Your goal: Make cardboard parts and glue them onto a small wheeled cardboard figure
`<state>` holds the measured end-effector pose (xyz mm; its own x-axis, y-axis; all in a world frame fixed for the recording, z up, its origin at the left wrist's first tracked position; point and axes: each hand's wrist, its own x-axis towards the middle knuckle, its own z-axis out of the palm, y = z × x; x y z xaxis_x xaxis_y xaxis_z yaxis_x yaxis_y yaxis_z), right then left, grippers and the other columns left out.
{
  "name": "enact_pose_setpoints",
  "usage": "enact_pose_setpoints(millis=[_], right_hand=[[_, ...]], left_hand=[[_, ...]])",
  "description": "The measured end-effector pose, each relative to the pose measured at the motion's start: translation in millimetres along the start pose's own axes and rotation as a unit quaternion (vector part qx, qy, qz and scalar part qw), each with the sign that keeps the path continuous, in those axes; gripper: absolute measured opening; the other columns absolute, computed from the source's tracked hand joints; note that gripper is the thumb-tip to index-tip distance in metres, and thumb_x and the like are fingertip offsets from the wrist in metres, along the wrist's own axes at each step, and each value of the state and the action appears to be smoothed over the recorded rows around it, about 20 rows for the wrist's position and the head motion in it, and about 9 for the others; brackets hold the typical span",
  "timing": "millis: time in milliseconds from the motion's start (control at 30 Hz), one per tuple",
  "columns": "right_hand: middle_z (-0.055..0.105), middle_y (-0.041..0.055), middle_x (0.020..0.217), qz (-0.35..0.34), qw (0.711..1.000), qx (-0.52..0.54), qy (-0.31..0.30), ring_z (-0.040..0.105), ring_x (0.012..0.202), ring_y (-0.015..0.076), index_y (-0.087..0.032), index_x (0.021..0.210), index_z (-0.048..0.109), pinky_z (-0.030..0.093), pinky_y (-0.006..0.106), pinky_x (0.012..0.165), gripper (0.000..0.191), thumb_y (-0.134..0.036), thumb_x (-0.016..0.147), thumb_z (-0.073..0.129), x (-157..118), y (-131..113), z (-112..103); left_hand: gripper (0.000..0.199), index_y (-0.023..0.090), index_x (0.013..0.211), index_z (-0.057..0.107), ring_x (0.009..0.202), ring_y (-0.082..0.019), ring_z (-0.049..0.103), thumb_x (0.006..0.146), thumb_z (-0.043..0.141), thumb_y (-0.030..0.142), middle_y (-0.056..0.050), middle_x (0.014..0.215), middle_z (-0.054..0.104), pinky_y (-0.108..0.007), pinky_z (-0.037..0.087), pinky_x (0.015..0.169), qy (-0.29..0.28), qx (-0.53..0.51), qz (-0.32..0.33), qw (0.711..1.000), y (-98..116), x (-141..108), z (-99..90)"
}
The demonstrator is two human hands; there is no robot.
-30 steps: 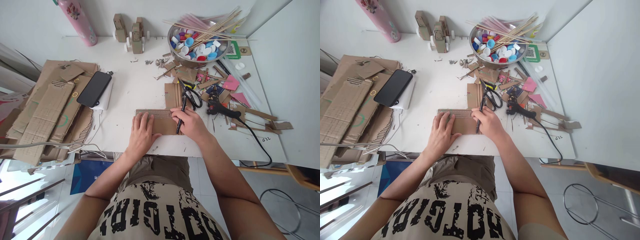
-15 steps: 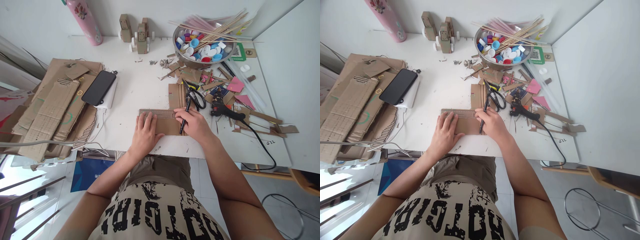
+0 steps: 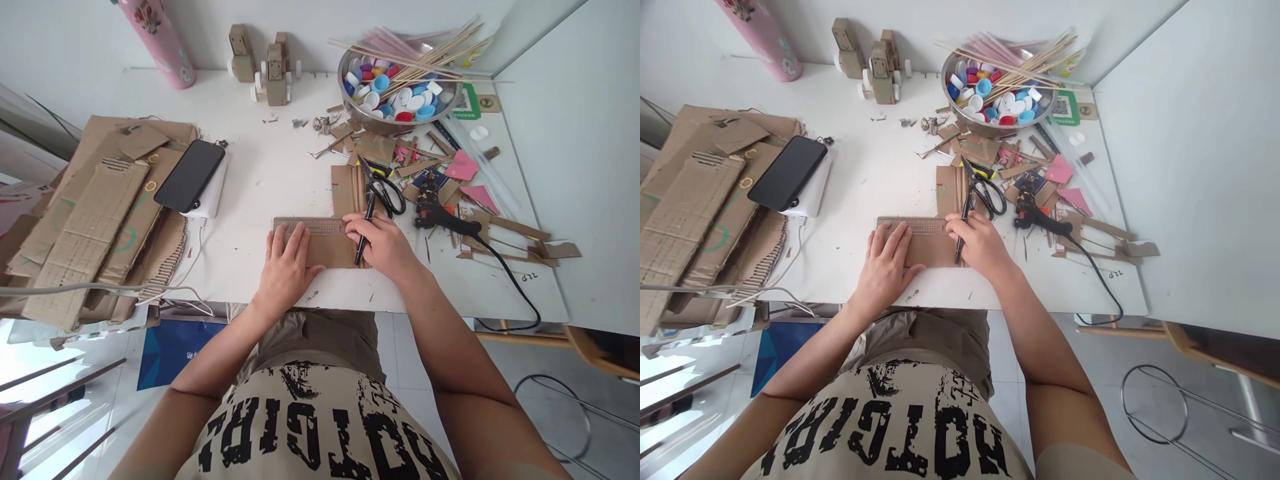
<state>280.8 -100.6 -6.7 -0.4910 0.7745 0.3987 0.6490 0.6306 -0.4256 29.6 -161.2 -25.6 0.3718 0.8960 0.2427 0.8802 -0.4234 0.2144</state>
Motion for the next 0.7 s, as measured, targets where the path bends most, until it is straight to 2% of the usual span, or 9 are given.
enact_pose_setpoints(millis=[200, 333, 433, 533, 600, 700], right_hand=[[0.087, 0.0085, 0.115, 0.012, 1.0, 0.024, 0.001, 0.079, 0.095, 0.029, -0.029, 0.096, 0.069, 0.066, 0.045, 0.088, 0.027, -0.012, 0.104, 0.05, 1.3, 0.5, -1.0], [0.086, 0.0087, 0.106, 0.065, 0.991, 0.119, 0.01, 0.082, 0.098, 0.0294, -0.029, 0.106, 0.071, 0.066, 0.044, 0.087, 0.019, -0.037, 0.111, 0.055, 8.1, -6.1, -6.2], [0.086, 0.0089, 0.103, 0.118, 0.966, 0.224, 0.047, 0.083, 0.091, 0.0261, -0.029, 0.111, 0.069, 0.067, 0.042, 0.084, 0.047, -0.071, 0.111, 0.048, 21.5, -13.9, -5.1], [0.08, 0.0056, 0.084, 0.178, 0.929, 0.312, 0.084, 0.077, 0.072, 0.0218, -0.029, 0.1, 0.066, 0.062, 0.036, 0.067, 0.072, -0.097, 0.095, 0.043, 39.9, -14.7, 5.2], [0.074, 0.0029, 0.075, 0.214, 0.912, 0.34, 0.085, 0.069, 0.061, 0.0185, -0.028, 0.089, 0.063, 0.055, 0.033, 0.056, 0.078, -0.104, 0.086, 0.045, 50.3, -10.5, 13.8], [0.063, -0.0017, 0.062, 0.241, 0.914, 0.314, 0.088, 0.056, 0.051, 0.0156, -0.029, 0.078, 0.055, 0.046, 0.032, 0.051, 0.079, -0.107, 0.079, 0.052, 56.8, -3.1, 22.2]], left_hand=[[0.065, 0.009, 0.161, 0.059, 0.153, -0.05, 0.057, 0.108, 0.06, 0.047, -0.028, 0.162, 0.063, -0.076, 0.046, 0.128, -0.002, -0.015, 0.001, 1.0, -2.1, 0.1, 2.1], [0.063, 0.01, 0.16, 0.061, 0.153, -0.049, 0.057, 0.107, 0.062, 0.046, -0.027, 0.162, 0.063, -0.074, 0.046, 0.129, 0.006, -0.019, -0.004, 1.0, -1.9, 0.3, 3.0], [0.062, 0.01, 0.158, 0.062, 0.152, -0.049, 0.058, 0.107, 0.064, 0.045, -0.027, 0.161, 0.064, -0.073, 0.047, 0.128, 0.012, -0.018, -0.002, 1.0, -1.7, 0.7, 2.9], [0.062, 0.009, 0.158, 0.062, 0.151, -0.05, 0.059, 0.107, 0.064, 0.045, -0.027, 0.161, 0.065, -0.073, 0.048, 0.127, 0.014, -0.016, 0.0, 1.0, -2.2, 0.9, 2.6], [0.063, 0.01, 0.159, 0.062, 0.153, -0.05, 0.057, 0.107, 0.064, 0.045, -0.027, 0.162, 0.064, -0.074, 0.048, 0.128, 0.01, -0.02, -0.001, 1.0, -2.8, 0.6, 2.6], [0.063, 0.011, 0.16, 0.06, 0.155, -0.05, 0.054, 0.107, 0.064, 0.044, -0.027, 0.164, 0.062, -0.076, 0.045, 0.129, -0.001, -0.03, -0.006, 1.0, -3.0, 0.0, 2.3]])
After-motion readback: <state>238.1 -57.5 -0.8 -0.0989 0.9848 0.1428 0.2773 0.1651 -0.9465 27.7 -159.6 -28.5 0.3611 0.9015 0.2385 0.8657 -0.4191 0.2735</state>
